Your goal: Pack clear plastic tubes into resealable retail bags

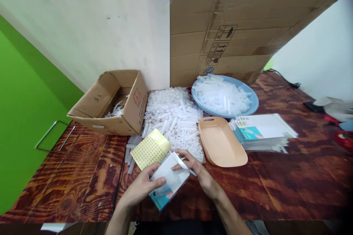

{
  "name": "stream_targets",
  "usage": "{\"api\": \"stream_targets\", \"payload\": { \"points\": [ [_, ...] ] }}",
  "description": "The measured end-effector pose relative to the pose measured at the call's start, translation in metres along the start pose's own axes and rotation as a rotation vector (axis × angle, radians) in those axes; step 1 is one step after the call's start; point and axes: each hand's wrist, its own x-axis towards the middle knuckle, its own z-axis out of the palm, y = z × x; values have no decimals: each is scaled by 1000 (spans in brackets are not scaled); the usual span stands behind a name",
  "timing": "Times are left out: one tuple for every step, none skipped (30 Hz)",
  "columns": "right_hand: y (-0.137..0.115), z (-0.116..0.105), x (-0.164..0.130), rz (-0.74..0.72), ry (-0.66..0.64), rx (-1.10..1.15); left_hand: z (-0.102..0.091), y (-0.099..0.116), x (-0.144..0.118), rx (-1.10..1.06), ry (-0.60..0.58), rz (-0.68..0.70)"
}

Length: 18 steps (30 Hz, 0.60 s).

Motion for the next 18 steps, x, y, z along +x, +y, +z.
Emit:
{"api": "stream_targets", "payload": {
  "points": [
    [3,0,3,0,95,39,0,2,0,18,21,12],
    [6,0,5,-7,229,77,0,5,1,44,60,37],
    [9,0,8,-14,373,106,2,7,2,86,122,71],
    [11,1,10,-21,488,123,5,9,2,143,205,113],
    [12,3,12,-20,543,123,9,11,3,213,297,166],
    [10,5,13,-12,534,110,14,13,4,293,382,230],
    [8,9,14,-7,486,88,20,14,4,386,446,309],
    [4,12,15,-6,429,58,28,16,4,496,484,392],
    [-1,16,15,-8,393,18,35,18,4,623,500,474],
    [-5,18,16,-9,391,-29,43,20,4,755,498,549],
    [-9,19,18,-3,413,-83,50,22,3,880,479,608],
    [-12,19,19,7,444,-138,56,24,2,979,448,648],
    [-13,18,20,25,471,-189,61,26,1,1041,417,676],
    [-14,16,21,43,492,-228,64,28,1,1062,393,694],
    [-13,13,21,58,501,-255,66,31,2,1048,384,710],
    [-13,10,21,67,493,-272,67,33,4,1012,397,719],
    [-12,8,21,70,471,-285,67,36,7,966,429,728],
    [-10,7,20,67,437,-296,66,39,11,916,468,737]
  ]
}}
